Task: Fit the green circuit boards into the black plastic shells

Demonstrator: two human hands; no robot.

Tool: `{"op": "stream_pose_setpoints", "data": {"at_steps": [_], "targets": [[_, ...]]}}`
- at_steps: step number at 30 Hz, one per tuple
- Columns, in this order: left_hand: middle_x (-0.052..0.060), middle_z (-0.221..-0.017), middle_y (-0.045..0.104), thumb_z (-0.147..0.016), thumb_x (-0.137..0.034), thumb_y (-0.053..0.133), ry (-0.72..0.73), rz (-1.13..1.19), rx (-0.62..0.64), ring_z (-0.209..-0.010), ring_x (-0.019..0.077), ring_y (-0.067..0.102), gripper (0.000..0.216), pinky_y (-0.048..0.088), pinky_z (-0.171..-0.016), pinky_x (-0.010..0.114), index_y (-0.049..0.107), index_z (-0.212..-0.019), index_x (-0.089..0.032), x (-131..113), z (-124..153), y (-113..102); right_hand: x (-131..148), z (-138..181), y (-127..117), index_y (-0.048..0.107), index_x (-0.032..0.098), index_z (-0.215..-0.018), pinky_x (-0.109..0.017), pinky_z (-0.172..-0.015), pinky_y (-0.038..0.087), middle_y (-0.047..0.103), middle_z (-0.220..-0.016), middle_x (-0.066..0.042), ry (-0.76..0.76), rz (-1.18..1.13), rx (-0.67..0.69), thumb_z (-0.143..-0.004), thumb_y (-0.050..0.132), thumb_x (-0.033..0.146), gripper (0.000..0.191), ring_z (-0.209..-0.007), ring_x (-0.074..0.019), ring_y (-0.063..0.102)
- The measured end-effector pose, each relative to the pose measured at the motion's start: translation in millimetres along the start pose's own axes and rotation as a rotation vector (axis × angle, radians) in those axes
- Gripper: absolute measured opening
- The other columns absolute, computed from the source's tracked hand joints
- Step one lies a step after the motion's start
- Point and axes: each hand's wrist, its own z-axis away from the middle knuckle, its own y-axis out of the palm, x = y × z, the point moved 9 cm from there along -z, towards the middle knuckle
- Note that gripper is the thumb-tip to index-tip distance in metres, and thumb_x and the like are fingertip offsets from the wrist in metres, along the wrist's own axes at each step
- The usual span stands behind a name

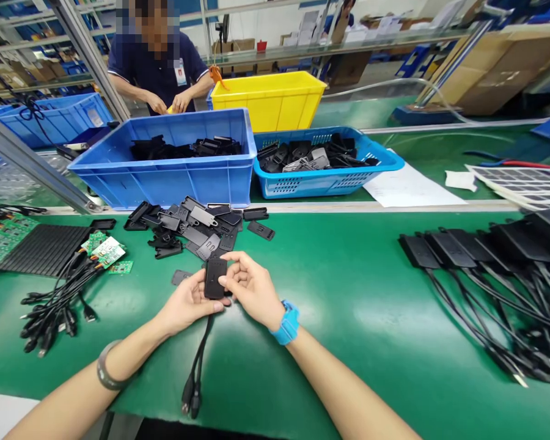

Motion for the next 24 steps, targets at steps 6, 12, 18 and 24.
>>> {"op": "stream_pose_setpoints", "data": {"at_steps": [6, 12, 18, 24], "targets": [[0.006, -0.091, 0.069, -0.073, -0.025, 0.075, 0.06, -0.194, -0.016, -0.074, 0.0159, 0.069, 0.049, 0.055, -0.063, 0.024, 0.054, -0.116, -0.016, 2, 0, -4, -6, 1, 1, 0.049, 0.021, -0.11, -0.022, -0.051, 0.047, 0.055, -0.067, 0.006, 0.02, 0.013, -0.022, -0.075, 0.07, 0.031, 0.042, -0.056, -0.0101, 0.055], [0.008, -0.1, 0.07, -0.082, -0.025, 0.062, 0.119, -0.507, -0.022, -0.079, 0.02, 0.071, 0.078, 0.057, -0.067, 0.03, 0.022, -0.149, -0.022, 3, 4, -7, -8, -4, 8, 0.057, 0.019, -0.095, -0.022, -0.05, 0.044, 0.056, -0.073, 0.001, 0.051, -0.009, 0.101, -0.088, 0.049, 0.055, 0.037, -0.057, -0.0103, 0.052], [0.009, -0.101, 0.068, -0.083, -0.025, 0.059, 0.062, -0.375, -0.038, -0.08, 0.0213, 0.072, 0.077, 0.058, -0.068, 0.032, 0.021, -0.15, -0.022, 7, 4, -2, -8, -3, 5, 0.058, 0.018, -0.08, -0.024, -0.053, 0.043, 0.052, -0.063, 0.002, 0.015, 0.144, 0.048, -0.092, 0.043, 0.054, 0.041, -0.055, -0.0116, 0.05], [0.016, -0.129, 0.057, -0.074, -0.024, 0.07, 0.178, -0.074, 0.083, -0.105, 0.0227, 0.065, 0.106, 0.053, -0.087, 0.035, -0.001, -0.152, -0.026, 9, -2, 11, 14, 8, 18, 0.034, 0.012, -0.143, -0.04, -0.081, 0.052, 0.057, -0.109, -0.015, -0.262, 0.804, -0.066, -0.09, 0.05, 0.04, 0.062, -0.096, -0.0268, 0.058]]}}
